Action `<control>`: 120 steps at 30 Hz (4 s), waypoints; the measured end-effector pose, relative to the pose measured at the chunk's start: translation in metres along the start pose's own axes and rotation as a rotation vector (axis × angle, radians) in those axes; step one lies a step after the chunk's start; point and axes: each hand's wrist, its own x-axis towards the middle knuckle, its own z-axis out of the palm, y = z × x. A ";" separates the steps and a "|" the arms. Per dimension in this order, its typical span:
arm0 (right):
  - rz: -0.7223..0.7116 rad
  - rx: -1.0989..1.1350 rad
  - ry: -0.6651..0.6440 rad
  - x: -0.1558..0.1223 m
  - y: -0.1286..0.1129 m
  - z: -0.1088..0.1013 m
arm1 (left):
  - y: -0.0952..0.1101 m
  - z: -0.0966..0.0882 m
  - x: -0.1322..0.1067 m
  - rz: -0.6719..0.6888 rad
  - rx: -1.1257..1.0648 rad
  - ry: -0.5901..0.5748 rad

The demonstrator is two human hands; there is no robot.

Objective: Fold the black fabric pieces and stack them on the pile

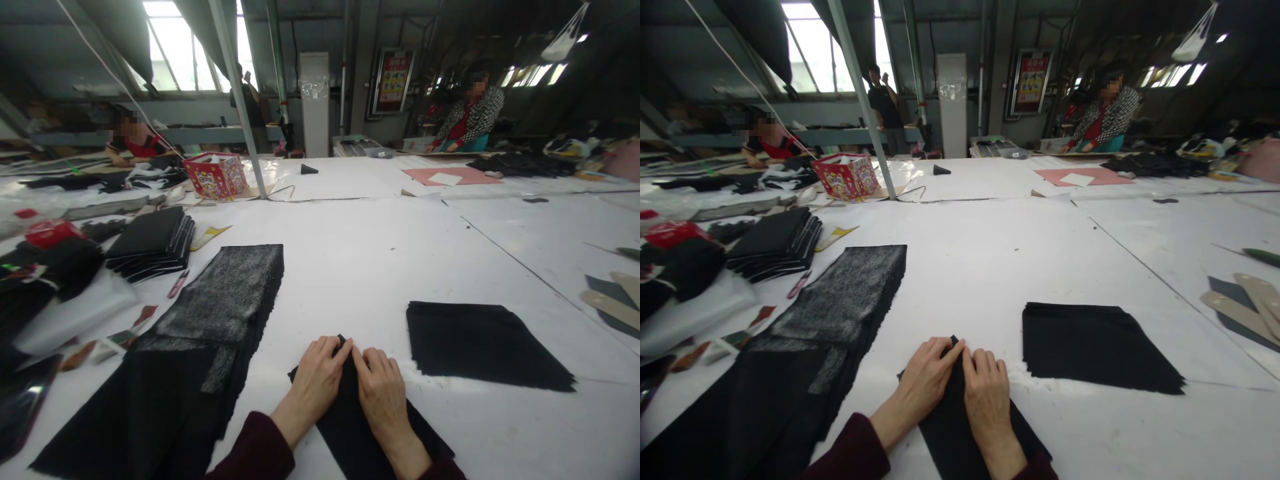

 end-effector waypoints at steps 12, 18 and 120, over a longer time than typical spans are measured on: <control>-0.018 0.008 -0.006 0.000 0.001 0.003 | -0.003 0.005 0.000 -0.036 -0.033 0.016; -0.018 0.018 -0.018 0.000 0.000 0.003 | -0.002 0.008 0.000 -0.042 -0.035 0.029; 0.012 0.208 -0.114 -0.107 0.068 -0.074 | 0.065 -0.012 0.007 0.489 0.474 -0.266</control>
